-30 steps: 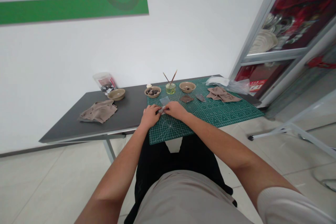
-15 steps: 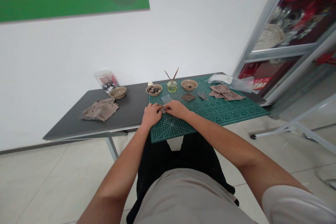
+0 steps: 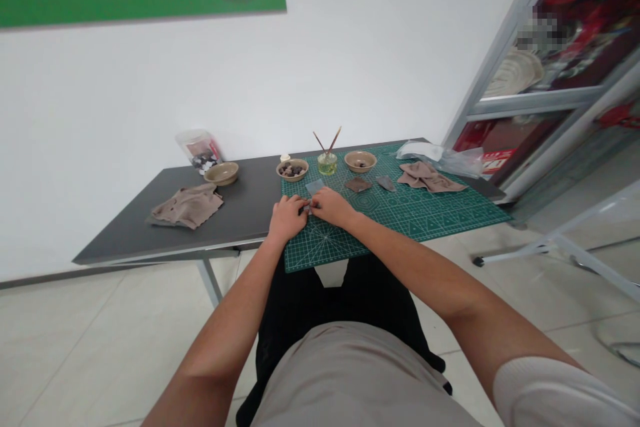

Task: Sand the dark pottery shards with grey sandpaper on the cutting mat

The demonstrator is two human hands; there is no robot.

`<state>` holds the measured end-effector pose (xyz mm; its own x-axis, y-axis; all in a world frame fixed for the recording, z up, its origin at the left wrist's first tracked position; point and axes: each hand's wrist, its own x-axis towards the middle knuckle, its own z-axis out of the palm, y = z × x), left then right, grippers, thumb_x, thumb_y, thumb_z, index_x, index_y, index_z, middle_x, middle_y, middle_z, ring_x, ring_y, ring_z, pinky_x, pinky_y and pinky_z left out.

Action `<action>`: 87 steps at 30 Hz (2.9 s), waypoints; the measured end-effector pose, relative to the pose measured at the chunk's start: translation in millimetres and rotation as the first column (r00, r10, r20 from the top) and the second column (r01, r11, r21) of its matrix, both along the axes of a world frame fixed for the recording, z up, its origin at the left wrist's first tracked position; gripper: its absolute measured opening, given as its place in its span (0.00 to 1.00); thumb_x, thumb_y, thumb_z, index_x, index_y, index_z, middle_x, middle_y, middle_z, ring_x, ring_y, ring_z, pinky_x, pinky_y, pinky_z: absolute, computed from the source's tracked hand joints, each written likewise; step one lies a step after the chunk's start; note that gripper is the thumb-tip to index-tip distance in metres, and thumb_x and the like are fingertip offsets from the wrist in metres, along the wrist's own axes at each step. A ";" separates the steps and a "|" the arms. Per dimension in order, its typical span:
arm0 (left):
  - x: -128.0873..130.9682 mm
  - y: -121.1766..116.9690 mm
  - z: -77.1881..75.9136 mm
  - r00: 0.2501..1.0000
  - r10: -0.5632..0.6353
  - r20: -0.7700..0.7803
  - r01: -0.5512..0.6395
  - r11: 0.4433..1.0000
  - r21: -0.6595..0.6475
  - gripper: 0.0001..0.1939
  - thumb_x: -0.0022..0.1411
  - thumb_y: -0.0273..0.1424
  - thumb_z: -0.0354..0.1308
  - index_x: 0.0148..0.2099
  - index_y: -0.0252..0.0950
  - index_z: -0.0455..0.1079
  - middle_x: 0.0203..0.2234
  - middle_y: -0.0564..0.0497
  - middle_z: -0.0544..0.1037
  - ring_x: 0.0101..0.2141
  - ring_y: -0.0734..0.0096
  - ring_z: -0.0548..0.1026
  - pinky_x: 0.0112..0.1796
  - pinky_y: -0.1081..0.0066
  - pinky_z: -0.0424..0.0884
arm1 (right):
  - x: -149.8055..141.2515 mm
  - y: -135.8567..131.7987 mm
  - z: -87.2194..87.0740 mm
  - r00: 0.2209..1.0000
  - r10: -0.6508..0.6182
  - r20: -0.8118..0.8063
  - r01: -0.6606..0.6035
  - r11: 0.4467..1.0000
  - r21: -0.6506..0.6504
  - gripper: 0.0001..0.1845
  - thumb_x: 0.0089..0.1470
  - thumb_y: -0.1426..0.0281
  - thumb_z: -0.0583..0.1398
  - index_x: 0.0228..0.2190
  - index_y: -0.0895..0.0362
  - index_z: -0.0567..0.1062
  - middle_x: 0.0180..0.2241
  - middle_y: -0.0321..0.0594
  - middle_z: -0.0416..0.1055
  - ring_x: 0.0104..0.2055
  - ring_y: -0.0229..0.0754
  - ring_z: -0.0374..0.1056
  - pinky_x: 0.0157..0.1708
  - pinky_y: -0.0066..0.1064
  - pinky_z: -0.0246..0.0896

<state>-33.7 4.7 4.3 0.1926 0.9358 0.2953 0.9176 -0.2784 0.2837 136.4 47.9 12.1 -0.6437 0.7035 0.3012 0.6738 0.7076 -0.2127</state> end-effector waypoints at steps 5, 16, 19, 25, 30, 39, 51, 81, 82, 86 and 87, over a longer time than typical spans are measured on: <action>-0.2 -0.5 0.4 1.000 -0.004 -0.013 0.004 1.000 -0.004 0.17 0.66 0.32 0.53 0.51 0.44 0.78 0.49 0.45 0.79 0.49 0.47 0.70 0.46 0.52 0.67 | 6.7 -3.7 2.8 0.999 0.052 0.010 -0.052 0.998 -0.033 0.07 0.57 0.72 0.63 0.29 0.60 0.80 0.34 0.44 0.76 0.43 0.46 0.67 0.48 0.35 0.59; 1.3 -2.0 2.2 1.000 -0.002 0.001 0.002 1.000 -0.007 0.17 0.66 0.31 0.52 0.52 0.44 0.78 0.49 0.45 0.79 0.49 0.47 0.70 0.47 0.51 0.66 | 4.2 -3.2 4.2 0.999 0.031 0.023 -0.030 0.999 -0.040 0.08 0.59 0.72 0.61 0.31 0.60 0.80 0.35 0.45 0.78 0.43 0.45 0.69 0.45 0.33 0.59; 2.3 -2.9 3.9 1.000 -0.002 -0.027 0.001 1.000 -0.014 0.18 0.66 0.31 0.52 0.53 0.45 0.77 0.47 0.45 0.79 0.49 0.47 0.70 0.47 0.52 0.66 | 15.7 -5.3 8.8 0.999 0.007 0.054 -0.003 0.998 -0.067 0.07 0.58 0.72 0.62 0.30 0.59 0.81 0.35 0.45 0.78 0.41 0.45 0.70 0.43 0.32 0.58; 3.5 -1.9 2.8 0.995 -0.026 -0.094 0.025 1.000 -0.020 0.23 0.67 0.30 0.48 0.58 0.51 0.75 0.47 0.44 0.77 0.49 0.46 0.68 0.47 0.50 0.65 | 18.7 -4.4 12.0 0.994 -0.079 0.071 0.083 0.995 -0.053 0.09 0.59 0.73 0.60 0.31 0.60 0.81 0.36 0.47 0.78 0.41 0.46 0.70 0.42 0.33 0.58; 3.9 -1.9 2.8 0.991 -0.017 -0.135 0.013 0.999 -0.032 0.24 0.67 0.30 0.47 0.59 0.51 0.74 0.48 0.44 0.76 0.48 0.47 0.68 0.46 0.51 0.65 | 23.7 -6.3 9.4 0.997 -0.036 0.070 0.040 0.998 -0.057 0.09 0.59 0.72 0.60 0.33 0.60 0.81 0.37 0.45 0.78 0.42 0.45 0.70 0.42 0.32 0.58; 8.9 -7.3 13.0 0.981 0.022 -0.194 -0.041 0.994 -0.096 0.24 0.68 0.32 0.46 0.61 0.52 0.72 0.51 0.47 0.75 0.51 0.52 0.67 0.48 0.53 0.66 | 25.2 0.7 9.8 0.993 -0.070 0.097 0.076 0.996 -0.052 0.10 0.60 0.71 0.60 0.32 0.61 0.82 0.35 0.46 0.78 0.41 0.44 0.69 0.42 0.32 0.56; 8.3 -7.2 12.6 0.988 0.016 -0.152 -0.031 0.995 -0.097 0.23 0.69 0.32 0.47 0.60 0.53 0.73 0.50 0.47 0.76 0.50 0.52 0.68 0.48 0.53 0.66 | 23.5 3.8 14.2 0.987 -0.071 0.143 0.079 0.996 -0.052 0.11 0.61 0.72 0.59 0.33 0.61 0.82 0.36 0.47 0.79 0.41 0.46 0.70 0.41 0.33 0.56; 9.7 -8.4 11.9 0.981 0.005 -0.192 -0.021 0.996 -0.085 0.24 0.68 0.32 0.45 0.63 0.47 0.70 0.50 0.45 0.75 0.51 0.51 0.67 0.48 0.51 0.66 | 28.0 0.6 14.1 0.998 -0.001 0.061 0.008 0.993 -0.120 0.09 0.59 0.72 0.62 0.33 0.59 0.83 0.35 0.44 0.80 0.41 0.44 0.72 0.42 0.31 0.59; 9.8 -8.5 11.9 0.982 0.005 -0.191 -0.022 0.996 -0.087 0.24 0.68 0.32 0.45 0.63 0.48 0.70 0.50 0.45 0.75 0.51 0.51 0.67 0.48 0.51 0.66 | 30.9 3.1 13.1 0.999 -0.008 0.052 0.014 0.993 -0.120 0.08 0.58 0.72 0.62 0.33 0.59 0.83 0.35 0.44 0.80 0.41 0.44 0.72 0.43 0.31 0.59; 10.5 -8.4 12.9 0.982 0.010 -0.190 -0.029 0.995 -0.100 0.24 0.68 0.32 0.45 0.62 0.49 0.71 0.51 0.46 0.75 0.52 0.51 0.67 0.49 0.51 0.65 | 30.8 10.2 10.3 0.998 -0.056 0.017 0.058 0.992 -0.110 0.08 0.58 0.72 0.62 0.33 0.60 0.83 0.37 0.46 0.80 0.42 0.45 0.72 0.45 0.32 0.60; 10.6 -8.3 13.2 0.982 0.013 -0.188 -0.033 0.994 -0.102 0.24 0.69 0.32 0.45 0.62 0.49 0.71 0.51 0.46 0.75 0.52 0.51 0.67 0.49 0.51 0.65 | 28.3 10.2 10.0 0.997 -0.070 0.017 0.071 0.992 -0.103 0.08 0.58 0.72 0.62 0.33 0.60 0.83 0.37 0.46 0.80 0.42 0.46 0.72 0.45 0.33 0.60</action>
<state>-23.1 -3.6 17.5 0.2132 0.9644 0.1567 0.9630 -0.2345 0.1328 164.7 58.1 22.1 -0.5951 0.7740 0.2162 0.7243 0.6331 -0.2730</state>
